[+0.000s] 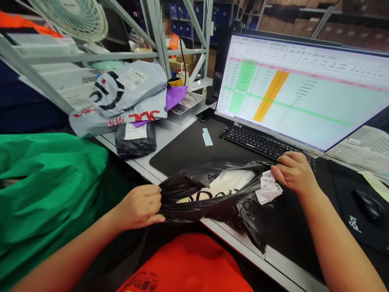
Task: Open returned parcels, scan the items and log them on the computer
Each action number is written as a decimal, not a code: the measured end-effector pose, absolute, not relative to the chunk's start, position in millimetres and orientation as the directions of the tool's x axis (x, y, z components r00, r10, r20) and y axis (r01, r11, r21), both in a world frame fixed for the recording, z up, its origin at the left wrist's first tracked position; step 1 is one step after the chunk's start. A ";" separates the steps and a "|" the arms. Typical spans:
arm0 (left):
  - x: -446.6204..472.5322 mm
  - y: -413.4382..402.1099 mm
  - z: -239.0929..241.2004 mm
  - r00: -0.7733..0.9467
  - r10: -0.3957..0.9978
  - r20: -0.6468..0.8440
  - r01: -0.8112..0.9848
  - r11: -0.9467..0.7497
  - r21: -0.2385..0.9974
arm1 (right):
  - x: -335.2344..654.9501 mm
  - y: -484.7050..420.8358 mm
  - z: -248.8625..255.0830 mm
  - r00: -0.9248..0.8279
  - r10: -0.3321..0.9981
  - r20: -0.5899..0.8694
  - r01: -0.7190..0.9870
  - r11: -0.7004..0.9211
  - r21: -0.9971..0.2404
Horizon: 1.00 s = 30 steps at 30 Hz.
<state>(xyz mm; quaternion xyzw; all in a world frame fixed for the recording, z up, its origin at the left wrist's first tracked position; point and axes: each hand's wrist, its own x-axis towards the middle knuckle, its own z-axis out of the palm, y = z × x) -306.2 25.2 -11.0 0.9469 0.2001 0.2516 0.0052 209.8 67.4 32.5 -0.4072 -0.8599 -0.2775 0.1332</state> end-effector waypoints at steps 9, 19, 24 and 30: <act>-294.2 37.9 -11.5 0.215 0.848 0.484 0.671 -0.488 0.558 | 86.5 58.4 80.0 -0.585 0.679 0.444 0.807 0.543 0.233; -257.3 48.4 -33.2 0.148 0.980 0.130 0.437 -0.183 0.881 | -60.2 34.0 42.4 -0.700 0.700 -0.141 0.648 0.705 0.288; -259.8 43.7 -42.7 -0.026 0.984 -0.176 -0.236 0.165 0.958 | -68.5 21.9 13.7 -0.672 0.738 -0.062 0.674 0.645 0.361; -260.7 28.6 -32.0 0.163 0.963 -0.213 -0.508 0.267 0.819 | -68.0 14.6 31.0 -0.593 0.798 0.107 0.801 0.570 0.182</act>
